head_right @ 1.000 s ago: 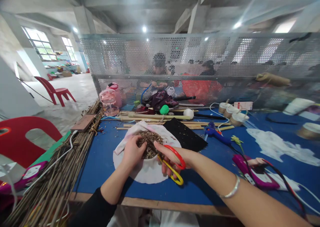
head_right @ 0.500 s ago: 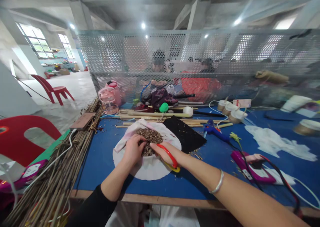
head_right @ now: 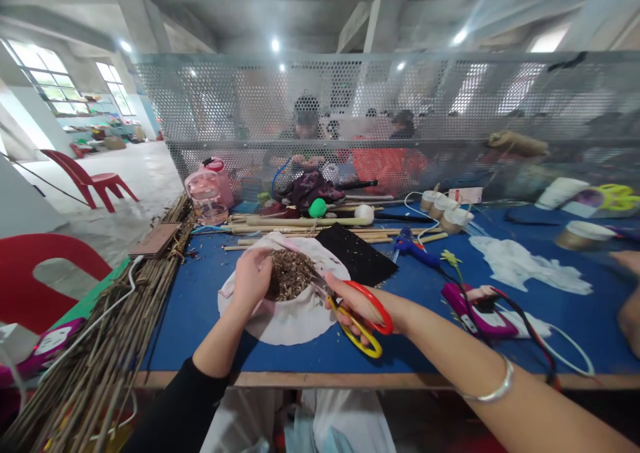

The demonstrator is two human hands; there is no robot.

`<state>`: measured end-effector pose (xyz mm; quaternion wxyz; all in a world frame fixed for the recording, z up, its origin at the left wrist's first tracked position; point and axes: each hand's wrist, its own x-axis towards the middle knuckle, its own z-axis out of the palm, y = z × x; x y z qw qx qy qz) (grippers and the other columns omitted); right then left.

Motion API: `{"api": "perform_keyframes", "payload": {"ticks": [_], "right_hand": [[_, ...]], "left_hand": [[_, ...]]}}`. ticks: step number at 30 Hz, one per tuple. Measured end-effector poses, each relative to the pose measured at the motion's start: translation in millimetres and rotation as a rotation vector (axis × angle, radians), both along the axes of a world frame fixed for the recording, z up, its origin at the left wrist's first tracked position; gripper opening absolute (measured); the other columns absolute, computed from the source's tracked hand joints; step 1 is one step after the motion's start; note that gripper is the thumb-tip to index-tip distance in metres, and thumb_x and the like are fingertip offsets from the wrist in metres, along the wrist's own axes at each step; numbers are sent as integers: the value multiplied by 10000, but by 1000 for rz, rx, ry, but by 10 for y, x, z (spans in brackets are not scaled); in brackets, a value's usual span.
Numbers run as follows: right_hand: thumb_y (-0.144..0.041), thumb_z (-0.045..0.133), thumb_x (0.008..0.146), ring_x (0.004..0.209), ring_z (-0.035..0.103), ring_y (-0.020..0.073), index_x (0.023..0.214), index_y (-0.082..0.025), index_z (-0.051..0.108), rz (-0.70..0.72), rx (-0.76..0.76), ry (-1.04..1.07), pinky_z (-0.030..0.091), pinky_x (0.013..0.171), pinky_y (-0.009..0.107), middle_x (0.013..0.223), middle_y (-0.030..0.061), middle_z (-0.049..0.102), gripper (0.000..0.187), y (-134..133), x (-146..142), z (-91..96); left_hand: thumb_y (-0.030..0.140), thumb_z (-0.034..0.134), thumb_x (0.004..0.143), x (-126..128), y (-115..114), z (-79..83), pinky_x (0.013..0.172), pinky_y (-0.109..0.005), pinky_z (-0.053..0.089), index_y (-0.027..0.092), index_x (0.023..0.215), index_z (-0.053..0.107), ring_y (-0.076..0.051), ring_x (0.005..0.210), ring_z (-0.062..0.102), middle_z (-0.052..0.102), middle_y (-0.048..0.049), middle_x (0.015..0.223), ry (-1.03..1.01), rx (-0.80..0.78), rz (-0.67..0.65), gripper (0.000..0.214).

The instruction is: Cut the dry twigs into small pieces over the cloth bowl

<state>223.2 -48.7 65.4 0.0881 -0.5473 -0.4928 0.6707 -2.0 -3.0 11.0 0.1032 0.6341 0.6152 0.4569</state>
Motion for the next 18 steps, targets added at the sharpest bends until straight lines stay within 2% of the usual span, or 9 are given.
{"api": "perform_keyframes", "payload": {"ticks": [2, 5, 7, 10, 12, 16, 18], "right_hand": [[-759, 241, 755, 379, 409, 85, 863, -183, 481, -48, -15, 11, 374, 329, 189, 504, -45, 427, 633, -8, 58, 16], [-749, 217, 769, 381, 411, 89, 854, -186, 480, -116, -3, 20, 387, 339, 199, 502, -39, 431, 628, 18, 99, -3], [-755, 213, 764, 378, 411, 89, 856, -187, 478, -134, -9, 26, 398, 349, 207, 498, -39, 436, 634, 37, 112, -28], [-759, 238, 756, 381, 413, 85, 875, -186, 480, -129, -23, 62, 406, 362, 206, 503, -39, 449, 634, 43, 124, -64], [-758, 257, 754, 381, 416, 84, 880, -183, 483, -118, -28, 81, 401, 361, 202, 506, -39, 456, 630, 35, 122, -76], [-785, 238, 729, 381, 453, 96, 879, -182, 493, -47, -42, 69, 396, 359, 202, 511, -23, 495, 672, 3, 88, -53], [-806, 216, 707, 409, 498, 107, 860, -177, 502, 15, -37, 30, 411, 377, 205, 544, 2, 540, 708, -10, 67, -24]], "left_hand": [[265, 537, 752, 91, 29, 81, 924, -406, 369, 180, 1012, 646, -262, 1024, 512, 600, -121, 1073, 152, -36, -49, 294], [348, 677, 630, 243, 111, 155, 911, -418, 370, 214, 1046, 642, -307, 1061, 478, 545, -129, 1195, 335, -122, -161, 439], [326, 692, 618, 301, 182, 165, 888, -382, 388, 226, 982, 666, -283, 1014, 511, 588, -112, 1138, 396, -191, -234, 378], [250, 632, 684, 267, 244, 153, 829, -325, 422, 212, 854, 694, -233, 867, 581, 669, -86, 907, 419, -269, -331, 185], [228, 616, 700, 176, 225, 152, 815, -317, 431, 207, 855, 697, -226, 838, 599, 680, -77, 865, 400, -264, -356, 176], [319, 641, 707, -29, 69, 168, 903, -311, 404, 229, 1029, 659, -218, 1000, 566, 644, -68, 1074, 321, -178, -447, 335], [384, 641, 705, -86, -14, 153, 950, -332, 376, 205, 1111, 618, -231, 1077, 525, 592, -96, 1169, 287, -151, -387, 444]]}}
